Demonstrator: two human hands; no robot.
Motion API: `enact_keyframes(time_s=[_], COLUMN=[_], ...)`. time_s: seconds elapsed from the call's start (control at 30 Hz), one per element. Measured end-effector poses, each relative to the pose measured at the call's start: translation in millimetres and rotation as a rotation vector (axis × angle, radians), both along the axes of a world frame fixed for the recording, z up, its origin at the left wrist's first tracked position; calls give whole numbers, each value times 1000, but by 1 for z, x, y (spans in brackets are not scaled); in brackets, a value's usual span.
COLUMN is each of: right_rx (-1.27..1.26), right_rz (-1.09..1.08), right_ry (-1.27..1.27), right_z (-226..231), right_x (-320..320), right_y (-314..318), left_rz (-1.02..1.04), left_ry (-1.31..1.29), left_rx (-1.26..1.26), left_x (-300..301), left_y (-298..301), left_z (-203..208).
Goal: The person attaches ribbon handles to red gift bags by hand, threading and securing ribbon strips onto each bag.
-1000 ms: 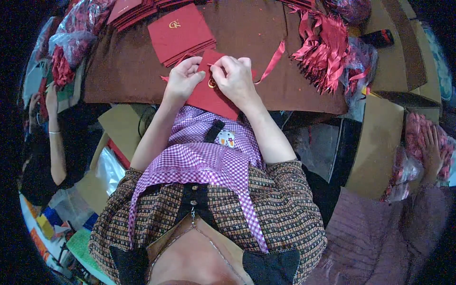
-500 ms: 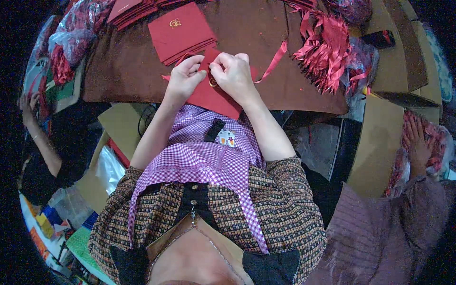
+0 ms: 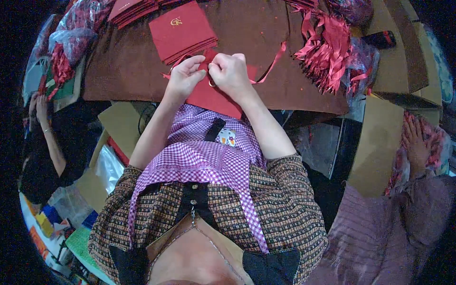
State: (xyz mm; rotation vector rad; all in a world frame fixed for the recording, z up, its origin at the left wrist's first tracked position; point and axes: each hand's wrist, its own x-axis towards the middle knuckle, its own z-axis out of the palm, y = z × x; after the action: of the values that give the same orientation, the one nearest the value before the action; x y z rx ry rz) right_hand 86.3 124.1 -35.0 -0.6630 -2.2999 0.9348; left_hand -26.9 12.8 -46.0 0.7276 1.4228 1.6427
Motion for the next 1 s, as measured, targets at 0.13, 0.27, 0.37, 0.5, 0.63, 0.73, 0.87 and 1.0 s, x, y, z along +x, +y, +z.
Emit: enact_keyframes(time_s=[0.13,0.27,0.37,0.5,0.63,0.73,0.87,1.0], right_rx=[312,234,81,189,220,143,55,-23], right_rz=[50,33,49,99,152,139,95,79], right_ry=[47,108,38,44,-124,-3,-41,-22], right_z=[-4,-5,-2,-8,20,27,23,16], right_x=[-2,-3,-6,-5,7,11,6,1], right_y=[-4,-5,-2,5,14,23,31,31], left_rz=[-11,-24,-38,-6,-18,-29,-229,-233], left_ry=[29,62,49,91,140,138,41,-9], left_rx=[36,-12,-35,-114,-156,-31,-74,-19], left_x=[-3,-4,-2,-2,-3,-11,-24,-19], left_y=[0,0,1,3,0,-5,-8,-7], left_z=[-6,-8,-7,-2,11,10,9,9])
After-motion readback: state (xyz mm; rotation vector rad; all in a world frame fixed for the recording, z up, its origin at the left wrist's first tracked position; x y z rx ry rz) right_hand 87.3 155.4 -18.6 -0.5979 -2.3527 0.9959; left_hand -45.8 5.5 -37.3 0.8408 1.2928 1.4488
